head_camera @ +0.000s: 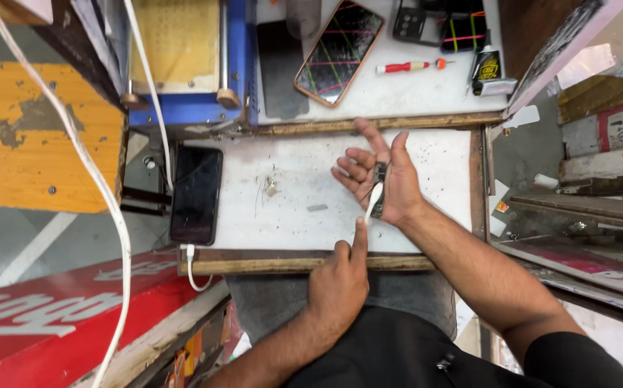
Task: The person disassembles a small electronic component on a workbench, removes several tiny parts, and uses a toothbrush to clean the component. The person then reassembles the component and places it back on the workbench.
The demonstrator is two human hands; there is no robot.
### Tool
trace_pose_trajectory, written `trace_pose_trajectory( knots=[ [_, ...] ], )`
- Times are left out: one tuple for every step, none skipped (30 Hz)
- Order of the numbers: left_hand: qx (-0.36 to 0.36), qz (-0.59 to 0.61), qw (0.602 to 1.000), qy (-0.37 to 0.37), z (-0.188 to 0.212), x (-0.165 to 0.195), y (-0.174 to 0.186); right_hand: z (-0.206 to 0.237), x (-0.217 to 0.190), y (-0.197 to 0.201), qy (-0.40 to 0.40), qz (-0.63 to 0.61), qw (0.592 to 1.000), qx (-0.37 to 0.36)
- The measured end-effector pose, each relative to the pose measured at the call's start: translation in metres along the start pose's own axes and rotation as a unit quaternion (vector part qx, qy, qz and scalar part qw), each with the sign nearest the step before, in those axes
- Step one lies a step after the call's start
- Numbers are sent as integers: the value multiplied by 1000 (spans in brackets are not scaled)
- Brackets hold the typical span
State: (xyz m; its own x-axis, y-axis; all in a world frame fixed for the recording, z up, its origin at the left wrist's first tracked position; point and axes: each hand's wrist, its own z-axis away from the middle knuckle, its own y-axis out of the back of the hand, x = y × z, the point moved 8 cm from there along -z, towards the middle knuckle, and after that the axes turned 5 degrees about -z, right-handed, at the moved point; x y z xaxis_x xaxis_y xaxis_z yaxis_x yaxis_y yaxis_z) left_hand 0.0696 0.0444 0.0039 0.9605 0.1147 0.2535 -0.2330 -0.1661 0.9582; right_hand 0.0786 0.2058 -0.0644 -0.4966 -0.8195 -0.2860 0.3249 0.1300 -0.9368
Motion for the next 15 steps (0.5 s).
trace_pose_trajectory(
  knots=[
    [19, -13, 1000, 2, -8, -5, 0, 1, 1, -2, 1, -2, 1000, -4],
    [33, -22, 999, 5, -19, -9, -3, 2, 0, -1, 7, 0, 1000, 1],
    [45, -31, 998, 14, -20, -11, -5, 0, -1, 1, 7, 0, 1000, 8],
    [41, -23, 999, 15, -16, -9, -6, -2, 0, 2, 5, 3, 1000, 9],
    [44, -15, 999, 15, -17, -6, -7, -2, -2, 1, 12, -2, 1000, 9],
    [49, -5, 999, 13, -19, -3, -7, -1, -7, 1, 20, -4, 1000, 9],
    [31, 1, 999, 9, -13, 1, -7, -1, -12, 0, 26, -7, 1000, 8],
    [12, 3, 1000, 6, -2, 3, -4, -3, -15, 2, 31, 2, 999, 14],
    [-8, 4, 1000, 0, 3, 3, -4, -4, -17, 5, 40, 9, 999, 20],
    [-17, 18, 1000, 2, 3, 0, -6, -4, -18, 10, 51, 13, 998, 30],
    [-29, 32, 999, 6, 5, -2, -9, -3, -17, 15, 56, 12, 998, 32],
    [-42, 47, 998, 14, 10, -2, -12, -4, -18, 20, 58, 12, 998, 35],
    [-53, 63, 996, 16, 16, 0, -13, -4, -18, 25, 59, 16, 997, 37],
    [-58, 78, 995, 16, 19, 2, -14, -4, -21, 28, 70, 18, 997, 39],
    [-60, 92, 994, 15, 18, 2, -15, -5, -25, 30, 81, 21, 996, 38]
  ],
)
